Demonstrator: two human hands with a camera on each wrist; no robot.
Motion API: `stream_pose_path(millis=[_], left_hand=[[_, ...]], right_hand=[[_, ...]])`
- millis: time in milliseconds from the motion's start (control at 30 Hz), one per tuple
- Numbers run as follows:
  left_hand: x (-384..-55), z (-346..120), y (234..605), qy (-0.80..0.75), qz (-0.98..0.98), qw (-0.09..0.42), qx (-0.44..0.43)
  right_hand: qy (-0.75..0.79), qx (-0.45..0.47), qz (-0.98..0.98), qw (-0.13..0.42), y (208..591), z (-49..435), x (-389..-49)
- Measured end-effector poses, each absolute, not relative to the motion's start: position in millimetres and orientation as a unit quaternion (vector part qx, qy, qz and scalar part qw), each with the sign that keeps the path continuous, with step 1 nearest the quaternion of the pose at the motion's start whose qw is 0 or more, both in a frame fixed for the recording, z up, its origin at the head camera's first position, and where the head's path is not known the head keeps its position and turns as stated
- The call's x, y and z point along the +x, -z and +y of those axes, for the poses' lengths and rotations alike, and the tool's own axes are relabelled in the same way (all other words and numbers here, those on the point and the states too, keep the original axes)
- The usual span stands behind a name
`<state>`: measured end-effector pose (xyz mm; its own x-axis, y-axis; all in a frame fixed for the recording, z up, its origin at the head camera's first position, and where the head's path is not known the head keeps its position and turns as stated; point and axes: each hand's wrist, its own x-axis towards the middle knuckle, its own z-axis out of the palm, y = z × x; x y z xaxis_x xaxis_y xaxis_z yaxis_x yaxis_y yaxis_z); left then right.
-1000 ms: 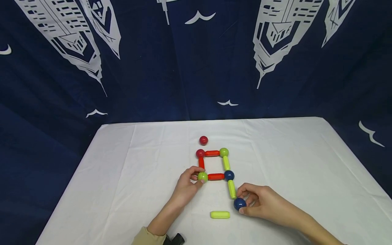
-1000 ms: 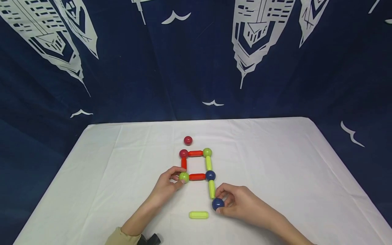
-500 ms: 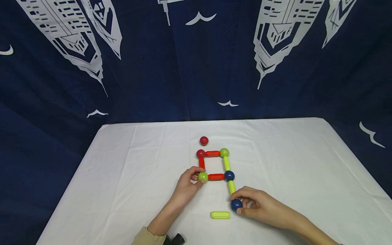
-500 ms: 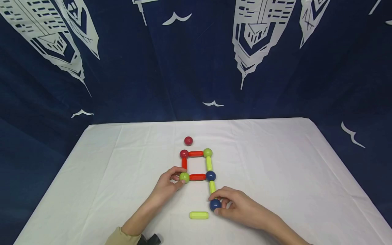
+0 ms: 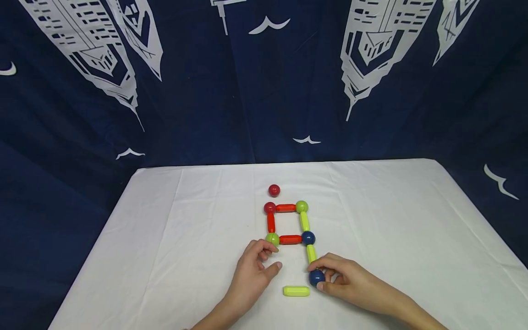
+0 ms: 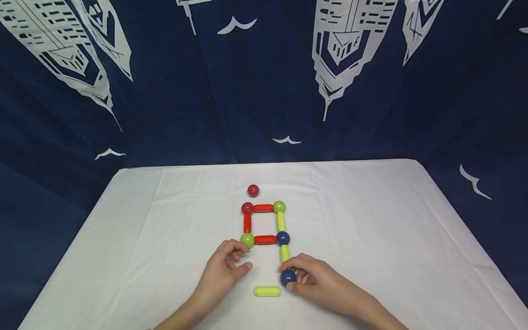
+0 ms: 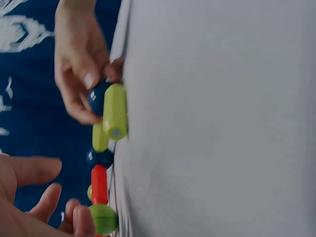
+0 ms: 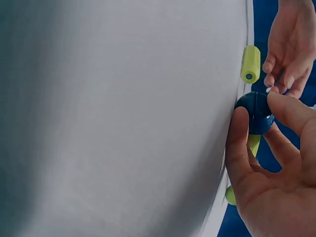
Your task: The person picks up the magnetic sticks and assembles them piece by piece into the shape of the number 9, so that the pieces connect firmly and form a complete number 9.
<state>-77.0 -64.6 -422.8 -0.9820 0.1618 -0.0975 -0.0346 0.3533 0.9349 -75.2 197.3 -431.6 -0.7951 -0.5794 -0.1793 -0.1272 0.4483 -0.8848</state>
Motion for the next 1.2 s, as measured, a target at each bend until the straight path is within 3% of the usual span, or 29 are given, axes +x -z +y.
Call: stream_pose_path(millis=[333, 733, 1200], left_hand=[[-66.3, -61.7, 432.8, -0.444, 0.86, 0.211, 0.142], [-66.5, -56.9, 435.5, -0.429, 0.873, 0.167, 0.162], [-67.5, -58.4, 433.3, -0.46, 0.859, 0.184, 0.128]], right_hand=[[0.482, -0.225, 0.815, 0.231, 432.6, 197.7, -74.7], [0.484, -0.231, 0.814, 0.225, 432.7, 196.5, -73.6], [0.468, -0.226, 0.825, 0.223, 432.6, 195.5, -71.6]])
